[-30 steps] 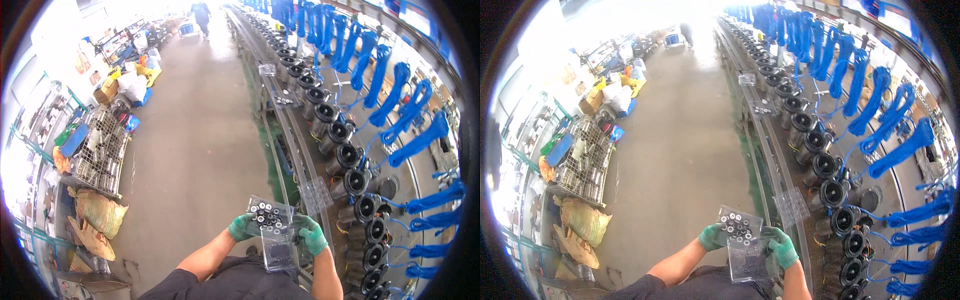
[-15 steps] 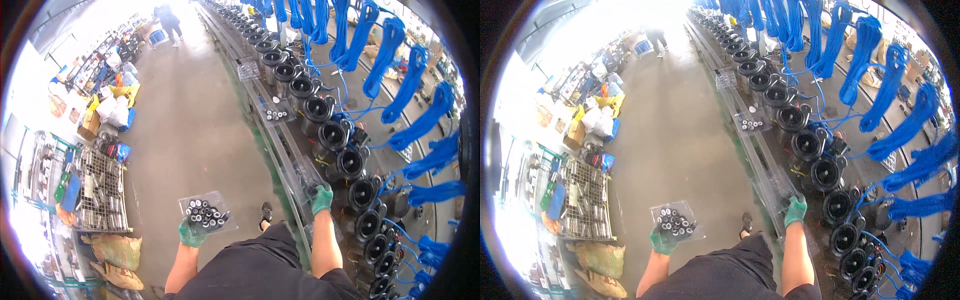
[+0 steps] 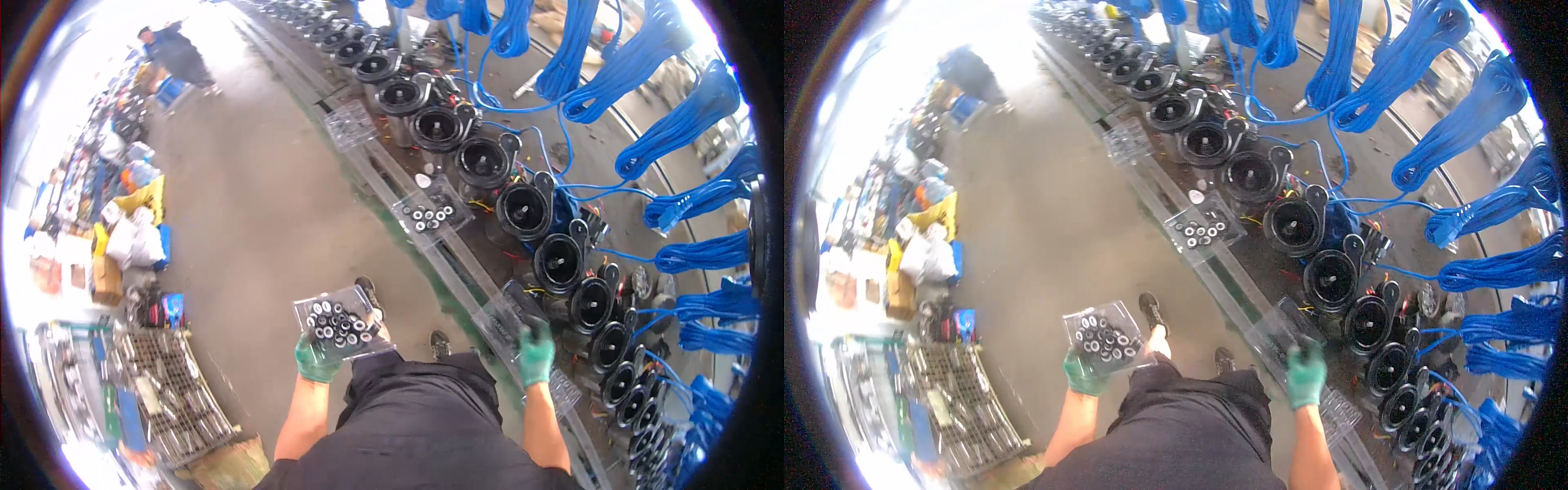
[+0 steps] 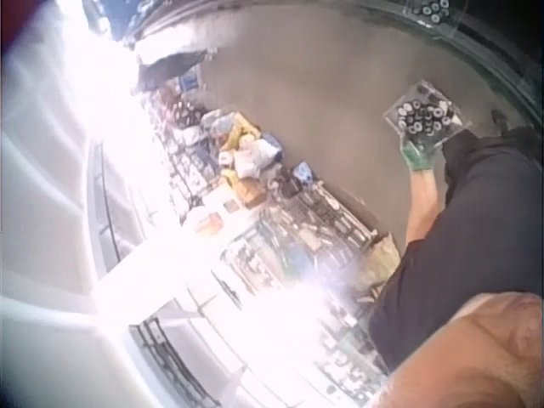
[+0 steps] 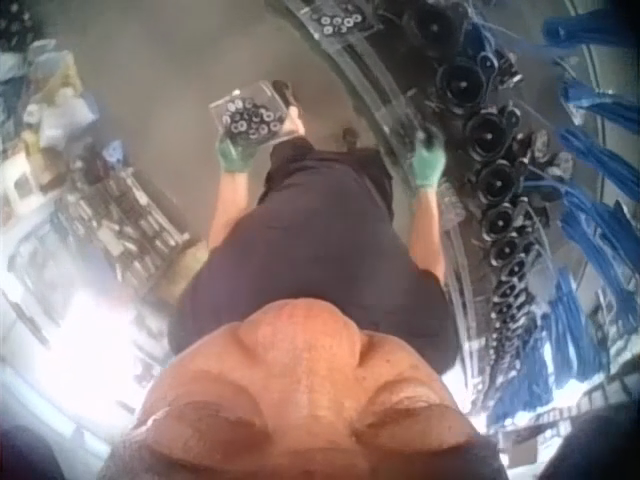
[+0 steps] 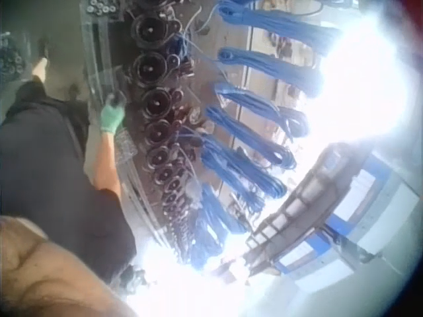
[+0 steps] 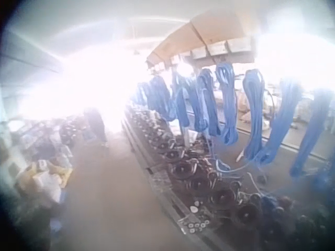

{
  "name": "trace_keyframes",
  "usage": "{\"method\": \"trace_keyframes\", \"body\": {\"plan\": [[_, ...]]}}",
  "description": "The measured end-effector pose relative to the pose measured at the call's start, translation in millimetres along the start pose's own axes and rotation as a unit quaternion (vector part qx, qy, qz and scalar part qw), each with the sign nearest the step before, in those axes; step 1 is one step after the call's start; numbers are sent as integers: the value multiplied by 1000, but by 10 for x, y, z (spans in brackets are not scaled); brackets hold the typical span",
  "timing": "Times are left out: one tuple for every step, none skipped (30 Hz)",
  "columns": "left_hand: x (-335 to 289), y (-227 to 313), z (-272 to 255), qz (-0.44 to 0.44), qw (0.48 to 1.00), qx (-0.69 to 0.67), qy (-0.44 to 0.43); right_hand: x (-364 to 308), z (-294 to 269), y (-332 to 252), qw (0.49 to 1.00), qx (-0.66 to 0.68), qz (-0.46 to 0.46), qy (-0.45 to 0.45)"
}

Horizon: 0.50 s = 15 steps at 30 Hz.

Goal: The person holds a bottle and pours liquid onto a series of circular components on a long assembly table, then places several small circular objects into clear plastic trays.

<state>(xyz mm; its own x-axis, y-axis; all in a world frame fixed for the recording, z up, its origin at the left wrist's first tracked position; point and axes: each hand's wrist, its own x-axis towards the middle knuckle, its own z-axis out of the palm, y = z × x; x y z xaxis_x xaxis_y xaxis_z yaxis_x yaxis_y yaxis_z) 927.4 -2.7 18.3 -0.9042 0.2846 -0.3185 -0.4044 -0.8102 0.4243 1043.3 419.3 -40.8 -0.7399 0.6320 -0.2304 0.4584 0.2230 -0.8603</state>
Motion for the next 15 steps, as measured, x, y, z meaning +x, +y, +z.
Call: {"method": "trace_keyframes", "body": {"plan": [[228,114,77,-39,999,7,-14,126,233,80,999,0,-1,-52],[408,245,-40,-58,998,8,-10,148,510,-510,993,27,53,-103],[623,380,-147,-77,997,9,-10,251,824,-865,991,-38,78,-104],[819,522,-157,-95,995,24,-15,378,1127,-1119,989,-23,89,-114],[1001,661,-194,-109,994,23,-21,514,1412,-1357,977,26,171,-126],[1191,796,-266,-126,991,25,-20,701,1745,-1204,978,49,169,-107],[1387,910,-325,-143,989,29,-21,942,2075,-874,986,57,142,-67],[1579,1032,-263,-177,983,34,-21,1190,2371,-486,991,63,115,-26],[1739,1175,-386,-210,977,32,-30,1278,2560,-331,994,70,87,4],[1889,1292,-353,-219,974,43,-40,1318,2665,-426,993,42,107,36],[2023,1393,-321,-229,971,53,-50,1353,2754,-515,989,14,128,68],[2154,1478,-349,-237,968,61,-48,1372,2828,-603,984,-13,149,100],[2292,1540,-404,-246,966,70,-45,1381,2856,-676,983,13,147,109],[2427,1581,-457,-254,963,78,-42,1380,2849,-739,982,39,144,119],[2594,1627,-483,-279,955,96,-40,1343,2832,-823,979,64,146,127]]}}
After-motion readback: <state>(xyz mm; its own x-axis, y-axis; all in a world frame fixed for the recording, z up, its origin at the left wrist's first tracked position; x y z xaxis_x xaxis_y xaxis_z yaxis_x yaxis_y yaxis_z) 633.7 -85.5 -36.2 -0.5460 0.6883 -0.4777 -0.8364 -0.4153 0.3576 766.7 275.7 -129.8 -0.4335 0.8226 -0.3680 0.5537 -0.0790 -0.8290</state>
